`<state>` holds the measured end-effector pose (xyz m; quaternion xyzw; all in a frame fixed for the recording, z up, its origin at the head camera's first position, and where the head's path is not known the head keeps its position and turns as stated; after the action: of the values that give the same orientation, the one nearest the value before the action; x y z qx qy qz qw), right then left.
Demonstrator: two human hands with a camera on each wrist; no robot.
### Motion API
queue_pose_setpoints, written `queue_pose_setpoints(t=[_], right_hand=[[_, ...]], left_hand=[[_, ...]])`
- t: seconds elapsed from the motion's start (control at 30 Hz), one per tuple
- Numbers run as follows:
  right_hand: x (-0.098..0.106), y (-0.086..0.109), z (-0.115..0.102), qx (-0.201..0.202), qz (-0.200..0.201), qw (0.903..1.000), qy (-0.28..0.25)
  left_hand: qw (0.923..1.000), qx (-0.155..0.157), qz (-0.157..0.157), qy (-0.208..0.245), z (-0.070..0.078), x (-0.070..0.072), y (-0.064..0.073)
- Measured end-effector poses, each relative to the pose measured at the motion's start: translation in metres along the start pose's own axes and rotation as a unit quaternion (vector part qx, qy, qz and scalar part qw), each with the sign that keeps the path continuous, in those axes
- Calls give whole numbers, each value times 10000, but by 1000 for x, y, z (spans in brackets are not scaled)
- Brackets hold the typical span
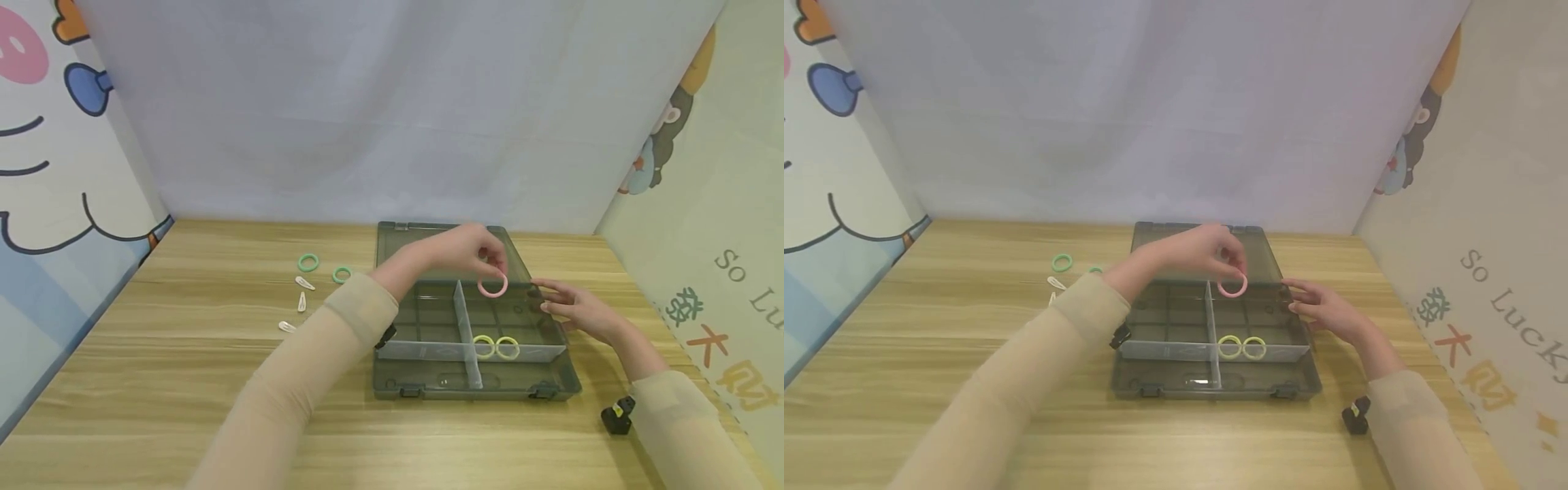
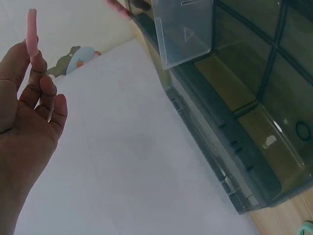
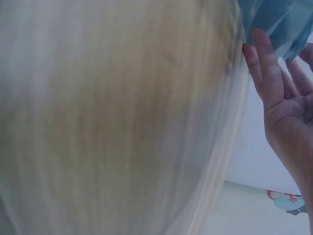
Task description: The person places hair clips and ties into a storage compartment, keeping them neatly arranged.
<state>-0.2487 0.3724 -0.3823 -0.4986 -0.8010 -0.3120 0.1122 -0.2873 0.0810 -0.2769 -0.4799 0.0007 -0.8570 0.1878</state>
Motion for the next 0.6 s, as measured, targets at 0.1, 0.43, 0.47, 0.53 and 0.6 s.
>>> queue_pose_setpoints(t=[0.1, 0.43, 0.47, 0.53, 0.6], right_hand=[[0, 0, 0, -14, -20, 10000, -31], [2, 2, 0, -85, 6, 10000, -22], [2, 2, -1, -101, 2, 9999, -43], [2, 2, 0, -134, -8, 9999, -58], [3, 1, 0, -140, -37, 9999, -74]], left_hand=[[10000, 22, -45, 14, 0, -8, -9], [9999, -88, -140, 45, 1, -38, -35], [9998, -79, -146, 77, 1, -42, -37], [9998, -53, -154, 125, -1, -49, -41], [9998, -66, -144, 148, -2, -56, -45]])
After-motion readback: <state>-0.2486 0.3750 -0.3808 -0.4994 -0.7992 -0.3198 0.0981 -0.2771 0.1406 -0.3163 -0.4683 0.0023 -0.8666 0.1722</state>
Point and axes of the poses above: each hand's wrist, its own y-axis away from the middle knuckle, its own x-axis out of the back of the hand, z = x × y, the point moved 1 cm from there along -y, towards the middle knuckle, and after that the axes turned 8 degrees about -x, right-handed, at the moved point
